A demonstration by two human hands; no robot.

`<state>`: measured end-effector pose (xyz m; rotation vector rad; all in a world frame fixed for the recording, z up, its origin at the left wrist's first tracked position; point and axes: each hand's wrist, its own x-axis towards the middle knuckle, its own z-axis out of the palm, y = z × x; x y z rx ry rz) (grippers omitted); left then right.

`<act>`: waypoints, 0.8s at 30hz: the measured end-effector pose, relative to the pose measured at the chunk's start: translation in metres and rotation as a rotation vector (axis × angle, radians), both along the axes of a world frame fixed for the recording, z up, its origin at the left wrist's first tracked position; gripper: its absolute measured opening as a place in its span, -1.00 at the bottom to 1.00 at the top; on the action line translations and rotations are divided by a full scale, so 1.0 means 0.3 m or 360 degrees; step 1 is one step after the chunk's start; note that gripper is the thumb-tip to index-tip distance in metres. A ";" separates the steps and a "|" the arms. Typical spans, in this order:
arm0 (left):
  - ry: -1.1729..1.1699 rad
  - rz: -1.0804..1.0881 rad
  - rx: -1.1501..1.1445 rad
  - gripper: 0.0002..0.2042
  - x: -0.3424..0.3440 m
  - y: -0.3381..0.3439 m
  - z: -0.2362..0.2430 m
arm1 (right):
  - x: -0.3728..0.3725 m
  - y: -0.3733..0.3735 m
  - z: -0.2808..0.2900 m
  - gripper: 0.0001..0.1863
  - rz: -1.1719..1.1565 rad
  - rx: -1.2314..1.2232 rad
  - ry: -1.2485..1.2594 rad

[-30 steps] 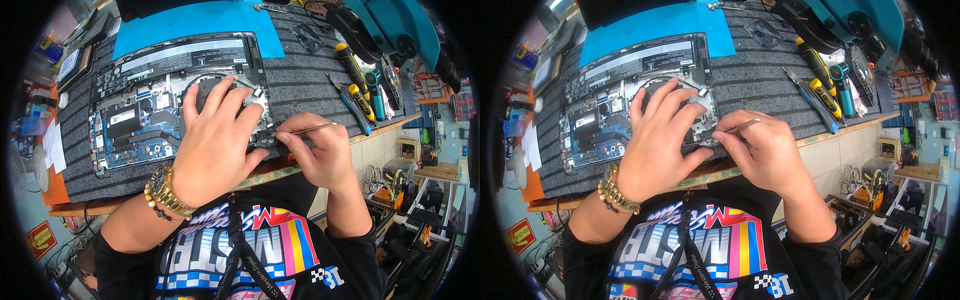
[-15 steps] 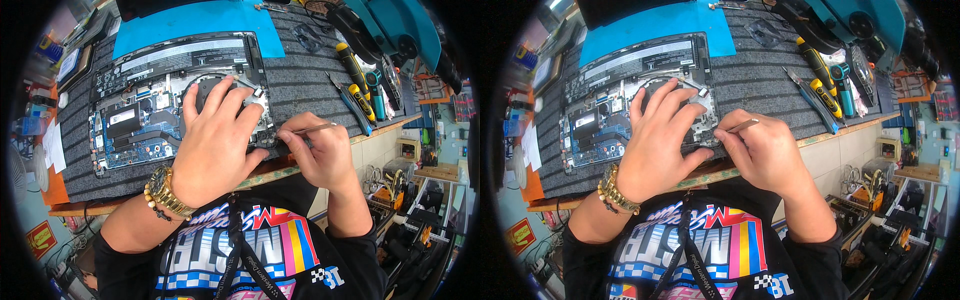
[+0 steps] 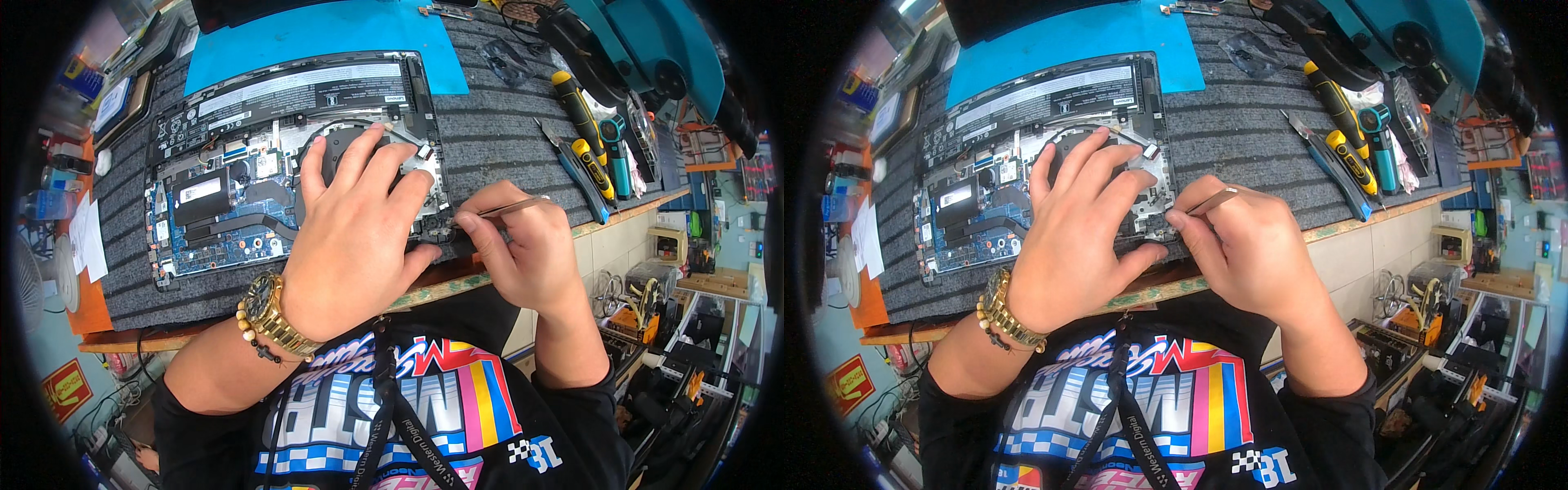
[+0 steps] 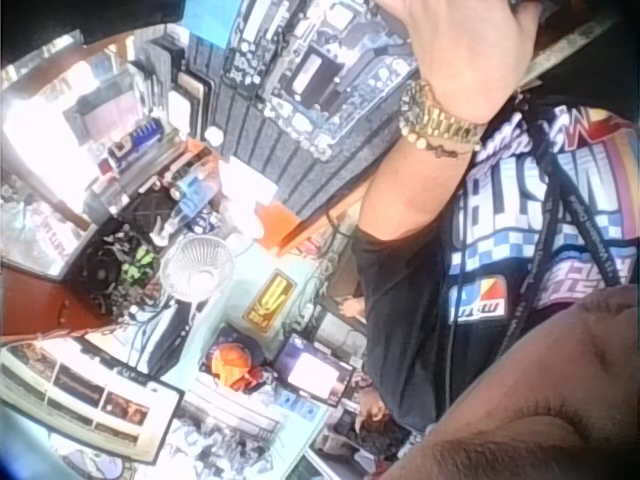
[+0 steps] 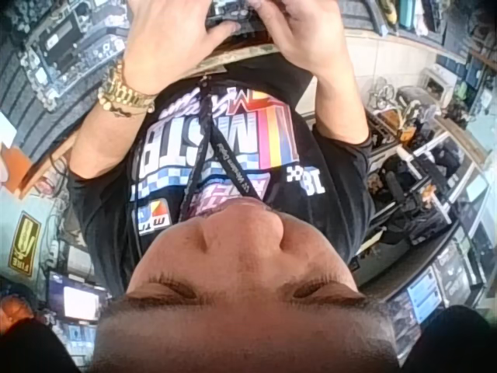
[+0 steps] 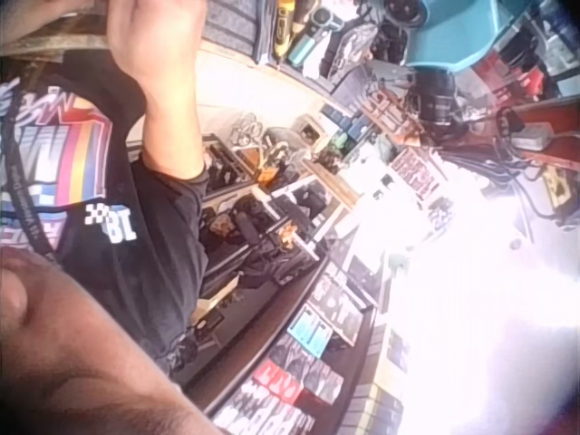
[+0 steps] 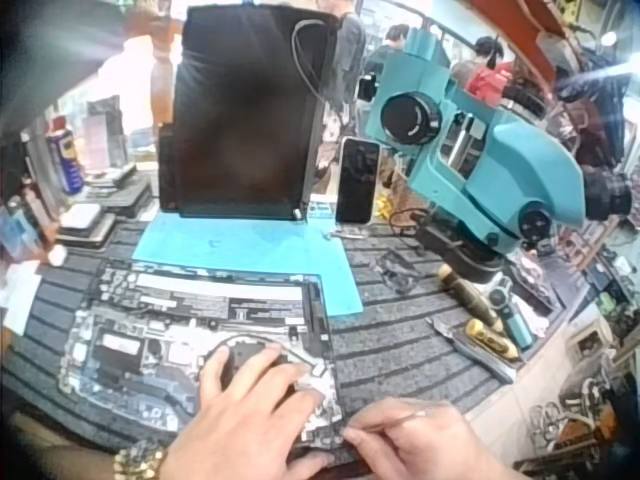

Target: The person uses tweezers to manipulate small internal components and connectors inside an open laptop, uses a heat gun to apply localized heat to the chassis, and uses wire cutters to trim a small component before applying more heat.

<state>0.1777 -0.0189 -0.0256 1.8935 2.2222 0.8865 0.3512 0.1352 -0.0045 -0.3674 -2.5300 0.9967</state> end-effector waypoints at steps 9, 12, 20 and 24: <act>-0.0040 0.0023 -0.0015 -0.34 0.001 0.002 -0.005 | 0.000 -0.003 0.004 -0.93 -0.0031 0.0016 -0.0026; -0.0038 0.0031 -0.0012 -0.34 0.004 0.001 -0.005 | 0.003 -0.007 0.012 -0.95 -0.0024 0.0011 -0.0034; -0.0034 0.0042 -0.0014 -0.34 0.004 0.006 -0.004 | 0.008 0.003 -0.003 -0.97 -0.0008 -0.0027 -0.0004; -0.0043 0.0037 -0.0003 -0.34 0.006 0.003 -0.001 | 0.018 0.006 -0.017 -0.97 -0.0018 -0.0058 0.0048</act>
